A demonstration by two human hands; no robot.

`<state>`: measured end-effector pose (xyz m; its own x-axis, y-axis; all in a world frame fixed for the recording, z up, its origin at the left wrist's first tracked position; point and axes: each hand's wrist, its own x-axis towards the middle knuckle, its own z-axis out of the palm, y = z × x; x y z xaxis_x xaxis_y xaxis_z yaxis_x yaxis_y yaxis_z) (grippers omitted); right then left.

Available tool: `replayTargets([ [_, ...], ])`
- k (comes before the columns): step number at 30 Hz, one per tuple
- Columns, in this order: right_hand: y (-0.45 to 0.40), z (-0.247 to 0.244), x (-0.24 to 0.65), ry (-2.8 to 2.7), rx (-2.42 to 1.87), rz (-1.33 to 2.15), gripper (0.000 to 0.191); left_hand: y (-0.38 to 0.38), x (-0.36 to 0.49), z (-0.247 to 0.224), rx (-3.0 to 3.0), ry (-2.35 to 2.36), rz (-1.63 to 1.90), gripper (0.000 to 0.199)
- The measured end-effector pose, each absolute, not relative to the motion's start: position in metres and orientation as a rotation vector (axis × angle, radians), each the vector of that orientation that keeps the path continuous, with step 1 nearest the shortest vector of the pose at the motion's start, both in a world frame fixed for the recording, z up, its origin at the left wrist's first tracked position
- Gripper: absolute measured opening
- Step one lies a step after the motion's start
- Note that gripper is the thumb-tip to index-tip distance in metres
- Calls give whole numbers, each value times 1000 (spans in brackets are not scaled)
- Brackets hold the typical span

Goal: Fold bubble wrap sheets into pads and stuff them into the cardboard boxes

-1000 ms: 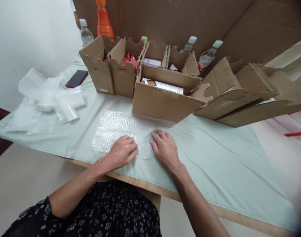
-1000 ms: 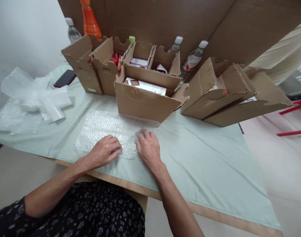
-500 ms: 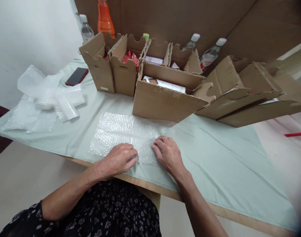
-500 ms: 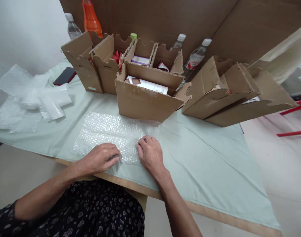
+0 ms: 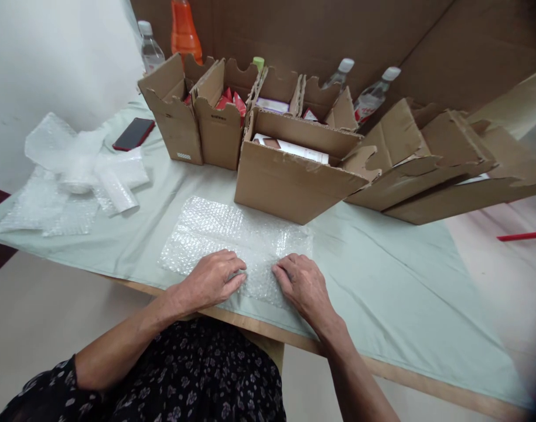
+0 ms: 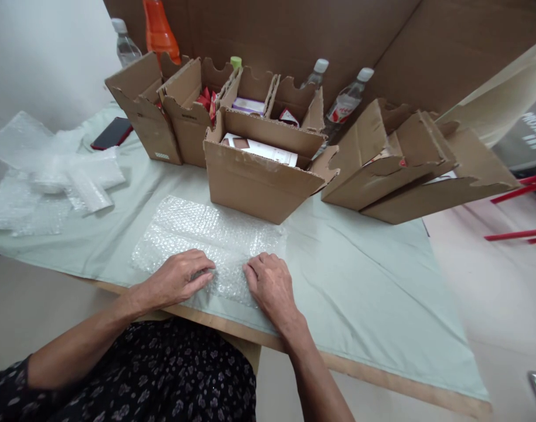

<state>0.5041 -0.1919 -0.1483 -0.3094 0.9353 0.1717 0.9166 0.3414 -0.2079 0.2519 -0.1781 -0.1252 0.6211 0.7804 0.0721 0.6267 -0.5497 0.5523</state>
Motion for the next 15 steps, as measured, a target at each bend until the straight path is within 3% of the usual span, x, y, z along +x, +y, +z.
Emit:
replayTargets([
  [9, -180, -143, 494, -2325, -1585, 210, 20, -163, 269, -133, 2530, 1118, 442, 21],
  [15, -168, -157, 481, -2335, -1614, 121, 34, -159, 270, -146, 2603, 1201, 383, 38],
])
